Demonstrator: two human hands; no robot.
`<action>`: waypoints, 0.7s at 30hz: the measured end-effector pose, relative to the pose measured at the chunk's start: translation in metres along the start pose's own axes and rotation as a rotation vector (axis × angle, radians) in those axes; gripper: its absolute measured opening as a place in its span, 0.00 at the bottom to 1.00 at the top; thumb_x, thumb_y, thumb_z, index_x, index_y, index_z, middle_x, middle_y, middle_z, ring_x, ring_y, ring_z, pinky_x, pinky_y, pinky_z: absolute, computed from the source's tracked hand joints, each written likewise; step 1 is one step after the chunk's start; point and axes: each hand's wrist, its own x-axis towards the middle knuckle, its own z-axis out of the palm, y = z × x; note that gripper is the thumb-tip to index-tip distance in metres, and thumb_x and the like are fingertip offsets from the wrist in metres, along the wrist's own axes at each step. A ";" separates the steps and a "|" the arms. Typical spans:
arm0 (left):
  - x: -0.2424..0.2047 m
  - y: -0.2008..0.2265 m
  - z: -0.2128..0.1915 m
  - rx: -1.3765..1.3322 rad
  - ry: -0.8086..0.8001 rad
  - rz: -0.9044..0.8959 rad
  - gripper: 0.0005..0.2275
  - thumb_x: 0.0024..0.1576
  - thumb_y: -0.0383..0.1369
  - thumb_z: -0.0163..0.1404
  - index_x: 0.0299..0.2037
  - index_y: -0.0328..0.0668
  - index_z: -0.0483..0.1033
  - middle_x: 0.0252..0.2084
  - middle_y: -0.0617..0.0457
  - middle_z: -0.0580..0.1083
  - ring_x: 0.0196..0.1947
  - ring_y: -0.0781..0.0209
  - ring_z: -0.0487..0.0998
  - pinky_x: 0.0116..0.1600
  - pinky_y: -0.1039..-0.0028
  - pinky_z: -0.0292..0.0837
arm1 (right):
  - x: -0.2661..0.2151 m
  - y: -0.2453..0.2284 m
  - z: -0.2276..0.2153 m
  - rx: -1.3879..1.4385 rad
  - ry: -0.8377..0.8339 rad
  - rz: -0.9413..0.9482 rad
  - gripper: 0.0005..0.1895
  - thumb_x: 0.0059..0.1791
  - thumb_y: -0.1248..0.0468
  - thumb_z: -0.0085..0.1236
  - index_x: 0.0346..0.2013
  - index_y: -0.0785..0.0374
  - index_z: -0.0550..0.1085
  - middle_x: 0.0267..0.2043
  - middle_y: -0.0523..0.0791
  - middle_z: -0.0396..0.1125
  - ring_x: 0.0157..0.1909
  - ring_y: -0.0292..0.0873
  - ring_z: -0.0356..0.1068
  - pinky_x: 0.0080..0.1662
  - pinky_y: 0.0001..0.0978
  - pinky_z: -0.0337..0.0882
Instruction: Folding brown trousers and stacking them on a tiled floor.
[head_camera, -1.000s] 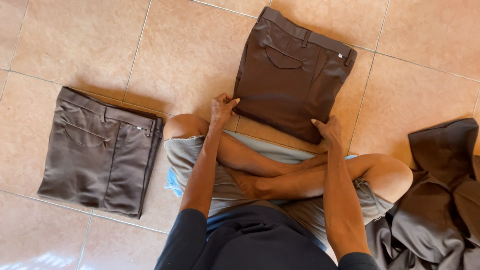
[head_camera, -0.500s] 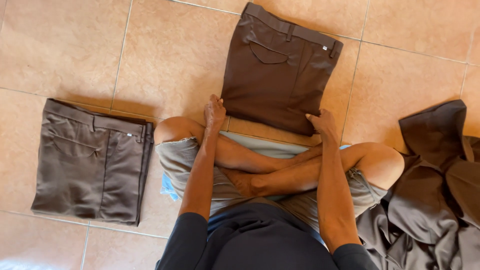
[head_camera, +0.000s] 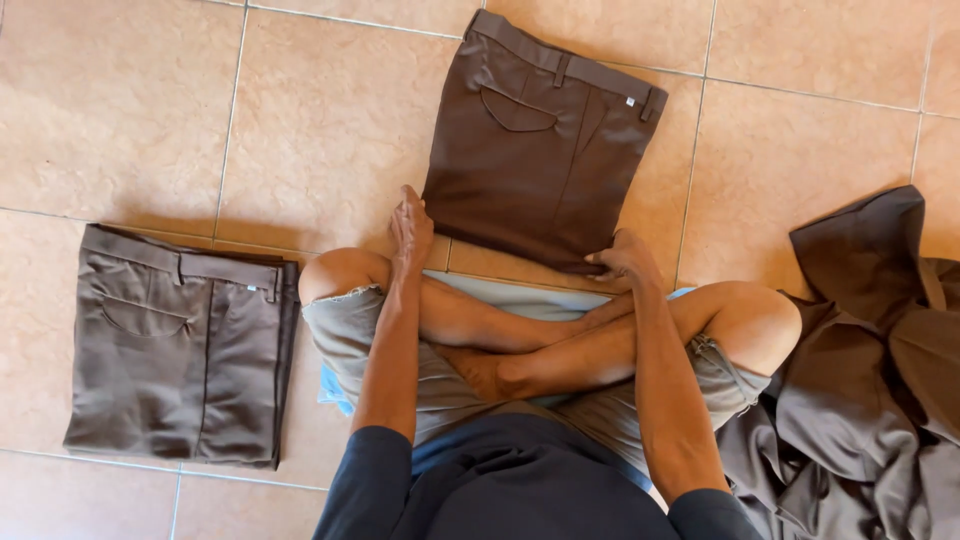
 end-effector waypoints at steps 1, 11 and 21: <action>0.005 -0.004 0.003 -0.001 0.041 -0.002 0.10 0.67 0.31 0.39 0.52 0.29 0.65 0.37 0.26 0.78 0.40 0.26 0.80 0.47 0.41 0.74 | -0.006 -0.004 0.000 0.012 -0.030 0.017 0.34 0.44 0.73 0.65 0.58 0.92 0.61 0.58 0.73 0.56 0.42 0.69 0.71 0.33 0.53 0.82; 0.009 -0.021 0.024 0.222 0.143 -0.050 0.16 0.62 0.23 0.41 0.60 0.25 0.61 0.44 0.30 0.75 0.42 0.33 0.80 0.47 0.49 0.79 | -0.007 -0.006 0.000 0.020 -0.007 0.013 0.28 0.43 0.74 0.63 0.53 0.90 0.66 0.45 0.73 0.62 0.24 0.67 0.73 0.29 0.51 0.81; -0.047 -0.009 0.104 -0.527 0.002 -0.478 0.44 0.49 0.33 0.66 0.68 0.23 0.47 0.45 0.22 0.72 0.30 0.34 0.82 0.25 0.59 0.84 | -0.043 -0.037 -0.005 -0.082 0.016 0.022 0.30 0.42 0.72 0.68 0.54 0.85 0.69 0.54 0.69 0.64 0.30 0.63 0.76 0.31 0.48 0.82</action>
